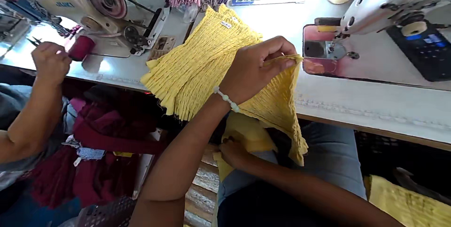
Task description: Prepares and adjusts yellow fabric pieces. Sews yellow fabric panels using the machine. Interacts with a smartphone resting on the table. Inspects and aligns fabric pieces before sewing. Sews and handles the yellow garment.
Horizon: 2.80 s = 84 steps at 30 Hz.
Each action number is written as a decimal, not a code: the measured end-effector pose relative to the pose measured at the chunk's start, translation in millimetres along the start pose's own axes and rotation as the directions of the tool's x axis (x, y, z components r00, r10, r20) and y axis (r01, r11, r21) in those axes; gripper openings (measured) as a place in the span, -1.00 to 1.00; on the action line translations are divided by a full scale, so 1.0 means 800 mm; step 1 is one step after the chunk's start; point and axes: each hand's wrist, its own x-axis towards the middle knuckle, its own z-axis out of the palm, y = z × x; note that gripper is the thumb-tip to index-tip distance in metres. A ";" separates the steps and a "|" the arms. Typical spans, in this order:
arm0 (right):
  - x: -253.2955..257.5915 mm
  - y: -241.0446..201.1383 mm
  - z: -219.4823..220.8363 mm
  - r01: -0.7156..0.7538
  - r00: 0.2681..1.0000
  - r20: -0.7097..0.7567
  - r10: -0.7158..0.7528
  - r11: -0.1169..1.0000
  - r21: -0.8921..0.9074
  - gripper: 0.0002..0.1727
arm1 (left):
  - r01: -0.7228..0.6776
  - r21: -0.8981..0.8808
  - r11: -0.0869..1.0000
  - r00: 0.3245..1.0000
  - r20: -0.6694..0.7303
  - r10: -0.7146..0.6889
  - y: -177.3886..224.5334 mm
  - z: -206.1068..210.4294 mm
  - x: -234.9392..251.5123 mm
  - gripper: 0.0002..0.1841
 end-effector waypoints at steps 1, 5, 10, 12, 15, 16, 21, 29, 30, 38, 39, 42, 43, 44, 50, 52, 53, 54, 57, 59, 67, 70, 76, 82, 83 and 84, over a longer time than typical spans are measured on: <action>-0.002 -0.004 0.001 0.011 1.000 0.008 -0.011 1.000 -0.008 -0.64 | 0.005 -0.007 1.000 1.000 -0.008 -0.005 -0.002 -0.002 -0.001 -0.88; -0.003 0.000 -0.001 0.029 0.999 -0.024 -0.029 0.999 0.023 -0.65 | 0.020 -0.023 1.000 0.999 -0.032 -0.020 -0.007 -0.005 -0.003 -0.87; -0.002 0.022 0.001 0.122 0.984 -0.157 -0.079 0.949 0.290 -0.62 | 0.087 -0.023 0.996 0.995 -0.037 -0.088 -0.002 -0.004 0.000 -0.88; -0.007 0.025 -0.003 0.162 0.973 -0.215 -0.084 0.912 0.377 -0.64 | 0.113 -0.028 0.993 0.993 -0.023 -0.113 0.001 -0.004 0.001 -0.88; -0.014 0.026 -0.009 0.155 0.974 -0.216 -0.061 0.878 0.453 -0.65 | 0.147 -0.030 0.989 0.989 -0.001 -0.147 0.004 -0.004 0.005 -0.89; -0.016 0.026 -0.009 0.150 0.976 -0.209 -0.056 0.872 0.466 -0.65 | 0.149 -0.025 0.988 0.989 0.003 -0.149 0.005 -0.004 0.006 -0.89; -0.014 0.033 -0.002 0.191 0.974 -0.202 -0.102 0.850 0.490 -0.66 | 0.152 -0.049 0.987 0.988 0.028 -0.151 0.005 -0.001 0.012 -0.88; -0.080 0.062 -0.010 0.563 0.670 -0.672 -0.315 0.806 0.184 -0.81 | 0.234 -0.014 0.972 0.971 0.047 -0.233 0.016 0.003 0.012 -0.86; -0.097 0.071 -0.012 0.607 0.524 -0.775 -0.353 0.793 0.049 -0.86 | 0.247 -0.002 0.969 0.968 0.049 -0.247 0.018 0.004 0.014 -0.86; -0.228 0.101 -0.072 0.684 0.027 -0.984 -0.178 0.721 -0.112 -0.82 | 0.365 -0.036 0.930 0.925 0.129 -0.358 0.051 0.046 0.031 -0.87; -0.233 0.099 -0.079 0.685 -0.005 -0.994 -0.113 0.723 -0.086 -0.83 | 0.382 -0.049 0.923 0.917 0.144 -0.372 0.057 0.052 0.033 -0.86; -0.236 0.098 -0.098 0.690 -0.099 -0.992 0.078 0.724 -0.012 -0.87 | 0.402 -0.093 0.911 0.908 0.168 -0.383 0.071 0.067 0.035 -0.87; -0.237 0.099 -0.102 0.689 -0.119 -0.986 0.117 0.725 0.003 -0.87 | 0.402 -0.109 0.909 0.908 0.170 -0.382 0.074 0.070 0.035 -0.88; -0.238 0.101 -0.106 0.688 -0.135 -0.981 0.142 0.726 0.010 -0.88 | 0.403 -0.120 0.907 0.908 0.173 -0.381 0.075 0.072 0.034 -0.88; -0.243 0.111 -0.114 0.653 -0.195 -0.968 0.157 0.757 -0.009 -0.87 | 0.437 -0.164 0.885 0.890 0.225 -0.397 0.078 0.076 0.039 -0.89; -0.245 0.115 -0.115 0.639 -0.209 -0.965 0.155 0.769 -0.015 -0.87 | 0.442 -0.168 0.881 0.884 0.247 -0.396 0.078 0.078 0.041 -0.90; -0.246 0.117 -0.116 0.636 -0.216 -0.965 0.151 0.771 -0.021 -0.86 | 0.443 -0.172 0.880 0.883 0.254 -0.395 0.078 0.079 0.042 -0.92; -0.247 0.118 -0.116 0.634 -0.220 -0.964 0.149 0.773 -0.024 -0.86 | 0.444 -0.176 0.879 0.882 0.262 -0.393 0.079 0.080 0.043 -0.92; -0.247 0.118 -0.119 0.631 -0.214 -0.960 0.182 0.776 0.007 -0.86 | 0.445 -0.193 0.874 0.881 0.267 -0.390 0.077 0.081 0.043 -0.91; -0.247 0.118 -0.119 0.633 -0.207 -0.956 0.206 0.774 0.030 -0.86 | 0.435 -0.193 0.880 0.887 0.262 -0.381 0.074 0.082 0.041 -0.91; -0.246 0.119 -0.123 0.624 -0.173 -0.950 0.260 0.775 0.099 -0.86 | 0.341 -0.096 0.935 0.925 0.211 -0.316 0.075 0.084 0.028 -0.76; -0.243 0.120 -0.122 0.648 -0.157 -0.950 0.269 0.754 0.107 -0.86 | 0.273 0.068 0.960 0.958 0.073 -0.278 0.076 0.091 0.023 -0.82; -0.232 0.136 -0.086 0.594 -0.039 -0.993 0.113 0.801 0.068 -0.75 | 0.075 0.153 0.985 0.996 -0.066 -0.066 0.071 0.071 0.016 -0.87; -0.212 0.134 -0.067 0.364 -0.199 -0.978 -0.063 0.922 -0.133 -0.74 | -0.072 0.197 0.978 0.986 -0.133 0.099 0.068 0.063 0.002 -0.85; -0.208 0.134 -0.069 0.348 -0.251 -0.967 -0.050 0.927 -0.138 -0.76 | -0.095 0.193 0.977 0.983 -0.134 0.122 0.068 0.063 -0.001 -0.84; -0.206 0.134 -0.071 0.333 -0.293 -0.956 -0.031 0.934 -0.132 -0.78 | -0.117 0.191 0.975 0.980 -0.134 0.144 0.069 0.063 -0.003 -0.82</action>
